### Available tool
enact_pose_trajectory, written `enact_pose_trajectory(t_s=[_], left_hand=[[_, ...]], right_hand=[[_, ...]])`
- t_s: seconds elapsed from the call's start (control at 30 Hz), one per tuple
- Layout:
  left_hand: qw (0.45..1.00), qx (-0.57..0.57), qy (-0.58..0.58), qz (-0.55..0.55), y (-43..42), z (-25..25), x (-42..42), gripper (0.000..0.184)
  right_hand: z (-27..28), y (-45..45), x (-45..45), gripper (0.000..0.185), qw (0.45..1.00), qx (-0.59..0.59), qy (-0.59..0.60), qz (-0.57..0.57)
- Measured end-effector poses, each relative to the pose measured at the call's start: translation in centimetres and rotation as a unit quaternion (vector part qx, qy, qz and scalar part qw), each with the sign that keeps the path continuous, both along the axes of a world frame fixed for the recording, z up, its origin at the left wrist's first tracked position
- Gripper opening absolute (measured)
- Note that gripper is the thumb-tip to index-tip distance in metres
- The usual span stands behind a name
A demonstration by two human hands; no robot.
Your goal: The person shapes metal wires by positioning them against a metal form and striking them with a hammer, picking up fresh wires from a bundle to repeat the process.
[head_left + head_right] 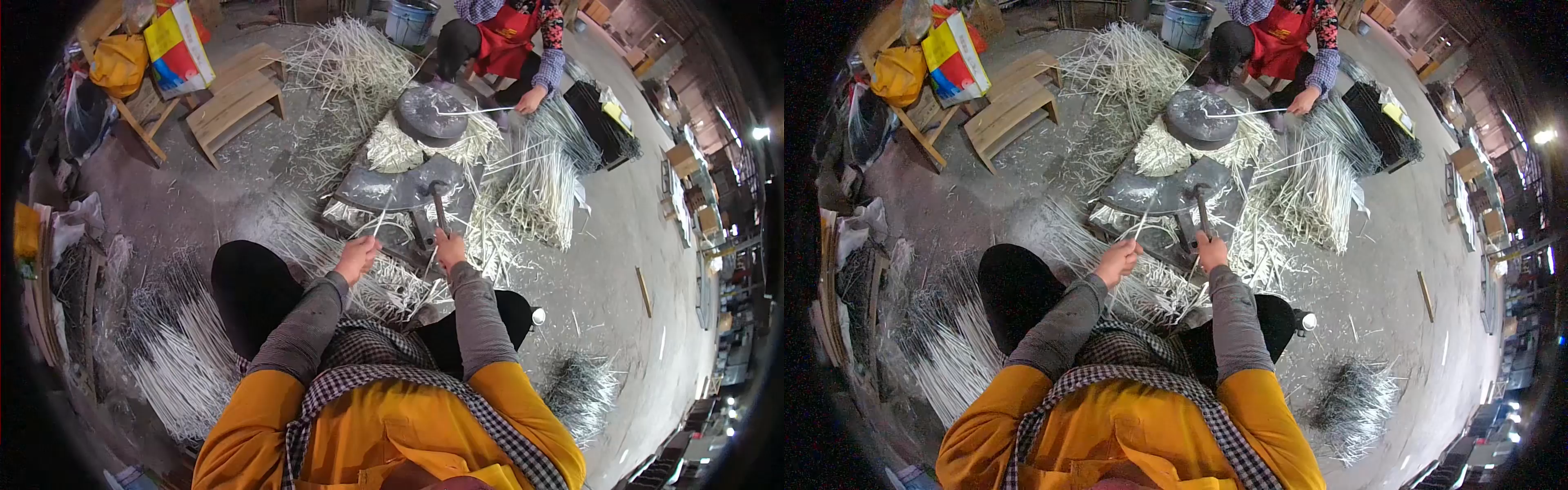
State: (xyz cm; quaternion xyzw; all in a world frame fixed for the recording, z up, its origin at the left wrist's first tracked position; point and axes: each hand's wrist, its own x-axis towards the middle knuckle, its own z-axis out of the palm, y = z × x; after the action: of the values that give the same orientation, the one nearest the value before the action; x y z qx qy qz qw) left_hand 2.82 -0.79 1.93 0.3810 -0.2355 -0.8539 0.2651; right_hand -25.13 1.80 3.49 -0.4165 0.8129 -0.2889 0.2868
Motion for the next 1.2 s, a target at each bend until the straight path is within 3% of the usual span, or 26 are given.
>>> enact_pose_trajectory(t_s=[0.03,0.07,0.13,0.17,0.27,0.3,0.4,0.43,0.47,0.53,0.63,0.67,0.8,0.87,0.9,0.93,1.0,1.1,1.2], left_hand=[[1.0,-0.003,-0.001,0.0,0.0,0.5,0.0,0.02],[0.984,-0.1,-0.143,-0.044,0.1,0.9,-0.1,0.023],[0.861,-0.275,-0.41,-0.124,0.9,1.8,-0.1,0.029],[0.861,-0.277,-0.41,-0.119,1.2,1.4,-0.2,0.029],[0.755,-0.466,-0.422,0.183,1.3,-1.3,-1.3,0.028],[0.753,-0.469,-0.424,0.183,0.7,-2.4,-1.1,0.028],[0.657,-0.57,-0.494,0.009,-0.1,-4.7,1.3,0.02],[0.654,-0.57,-0.497,0.016,-0.1,-4.3,1.3,0.02],[0.707,-0.536,-0.455,0.079,-0.3,-3.9,0.7,0.019],[0.791,-0.456,-0.36,0.193,0.4,-1.1,-0.5,0.017],[0.758,-0.524,-0.295,0.251,-0.2,9.5,-0.3,0.015],[0.725,-0.552,-0.306,0.276,-1.4,11.8,0.7,0.015],[0.568,-0.62,-0.39,0.376,-5.3,21.3,8.0,0.015],[0.482,-0.63,-0.439,0.422,-6.6,24.2,13.2,0.016],[0.432,-0.632,-0.472,0.437,-6.5,24.7,15.9,0.016],[0.422,-0.615,-0.499,0.441,-6.0,24.0,18.6,0.016],[0.449,-0.543,-0.555,0.441,-4.7,20.7,23.9,0.016],[0.519,-0.465,-0.572,0.433,0.8,11.5,30.4,0.019],[0.597,-0.225,-0.62,0.456,8.2,1.2,34.1,0.024]], right_hand=[[0.6,0.1,0.2,0.056,0.995,0.04,-0.083,-0.035],[0.7,0.2,0.2,0.056,0.995,0.037,-0.084,-0.035],[1.3,0.7,0.1,0.055,0.994,0.041,-0.098,-0.034],[1.7,0.7,0.1,0.054,0.993,0.042,-0.103,-0.032],[3.0,1.2,0.4,0.052,0.994,0.025,-0.097,-0.044],[3.2,1.5,0.9,0.052,0.994,0.021,-0.097,-0.05],[3.2,2.0,1.6,0.042,0.987,0.014,-0.149,-0.067],[3.5,1.7,1.5,0.039,0.983,0.007,-0.17,-0.075],[3.8,1.2,1.3,0.039,0.983,0.002,-0.169,-0.069],[4.0,1.3,1.3,0.039,0.98,0.02,-0.183,-0.082],[1.5,1.1,0.9,0.04,0.986,0.016,-0.154,-0.068],[0.3,0.8,0.5,0.04,0.992,0.002,-0.114,-0.056],[0.3,0.5,0.3,0.048,0.99,0.055,-0.117,-0.049],[0.0,0.6,0.3,0.044,0.988,0.029,-0.149,-0.036],[-3.1,0.0,-2.0,0.041,0.992,0.025,-0.12,0.016],[-6.6,-1.1,-3.3,0.038,0.993,0.019,-0.093,0.069],[-4.1,-0.6,-1.7,0.033,0.989,0.037,-0.142,-0.022],[-1.1,0.1,0.3,0.026,0.978,0.077,-0.192,-0.037],[-0.5,0.4,0.0,0.025,0.975,0.061,-0.211,-0.022]])
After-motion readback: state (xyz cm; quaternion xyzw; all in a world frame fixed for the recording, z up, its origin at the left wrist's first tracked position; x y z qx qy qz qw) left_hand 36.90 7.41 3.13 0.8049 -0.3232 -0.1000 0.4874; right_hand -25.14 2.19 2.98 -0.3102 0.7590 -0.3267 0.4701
